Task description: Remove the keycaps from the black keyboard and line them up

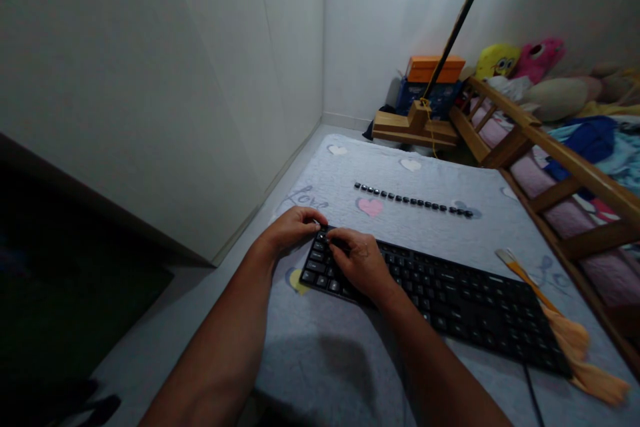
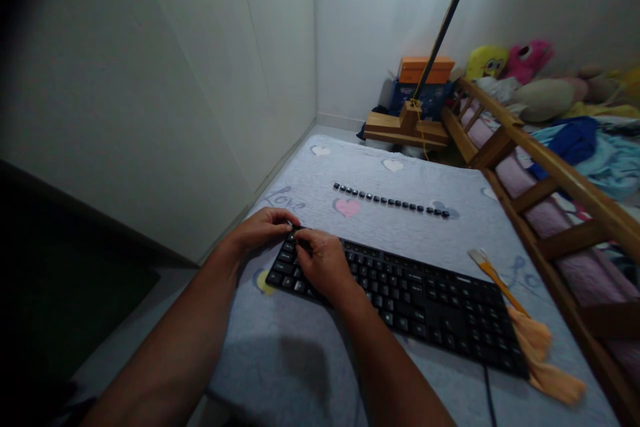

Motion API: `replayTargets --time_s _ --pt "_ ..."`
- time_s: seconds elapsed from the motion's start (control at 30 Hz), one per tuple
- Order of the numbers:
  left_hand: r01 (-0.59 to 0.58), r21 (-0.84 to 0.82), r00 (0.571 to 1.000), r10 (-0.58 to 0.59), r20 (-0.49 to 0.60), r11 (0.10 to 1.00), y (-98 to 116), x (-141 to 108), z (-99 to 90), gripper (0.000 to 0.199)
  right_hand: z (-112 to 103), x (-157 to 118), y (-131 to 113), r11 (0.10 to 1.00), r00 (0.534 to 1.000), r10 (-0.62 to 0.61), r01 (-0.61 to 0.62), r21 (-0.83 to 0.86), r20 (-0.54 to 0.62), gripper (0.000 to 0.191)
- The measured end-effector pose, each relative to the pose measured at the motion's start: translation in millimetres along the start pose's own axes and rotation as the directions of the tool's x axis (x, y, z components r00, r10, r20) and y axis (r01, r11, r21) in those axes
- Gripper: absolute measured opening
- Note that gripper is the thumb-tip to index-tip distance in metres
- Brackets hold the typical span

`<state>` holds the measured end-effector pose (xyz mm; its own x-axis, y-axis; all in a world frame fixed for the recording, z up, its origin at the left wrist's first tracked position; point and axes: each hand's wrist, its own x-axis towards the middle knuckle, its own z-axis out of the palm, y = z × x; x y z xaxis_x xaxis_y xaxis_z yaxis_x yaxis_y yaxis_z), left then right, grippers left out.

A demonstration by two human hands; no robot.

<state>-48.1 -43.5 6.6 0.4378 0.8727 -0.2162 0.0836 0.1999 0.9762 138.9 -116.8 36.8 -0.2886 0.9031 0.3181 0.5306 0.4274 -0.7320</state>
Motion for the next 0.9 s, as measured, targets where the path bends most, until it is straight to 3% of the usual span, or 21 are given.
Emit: replayTargets --time_s 0.23,0.43,0.7,0.9 --pt "-0.022 0.018 1.000 0.023 -0.016 1.000 1.4 0.6 0.7 0.024 6.9 -1.9 -0.9 1.000 0.995 0.007 -0.010 -0.025 -0.096 0.018" --pt "-0.012 0.009 1.000 0.012 -0.019 1.000 -0.8 1.1 0.4 0.025 9.1 -2.2 1.3 1.000 0.996 0.005 -0.006 -0.014 -0.093 0.018" --pt "-0.015 0.024 0.999 0.016 -0.043 1.000 3.9 -1.2 2.7 0.024 7.5 2.7 -4.8 0.993 0.992 0.115 -0.117 -0.028 -0.054 0.016" --pt "-0.009 0.018 0.999 0.010 -0.045 1.000 3.8 -1.8 3.2 0.023 6.3 0.7 -6.0 0.995 0.994 0.088 -0.091 -0.042 -0.060 0.017"
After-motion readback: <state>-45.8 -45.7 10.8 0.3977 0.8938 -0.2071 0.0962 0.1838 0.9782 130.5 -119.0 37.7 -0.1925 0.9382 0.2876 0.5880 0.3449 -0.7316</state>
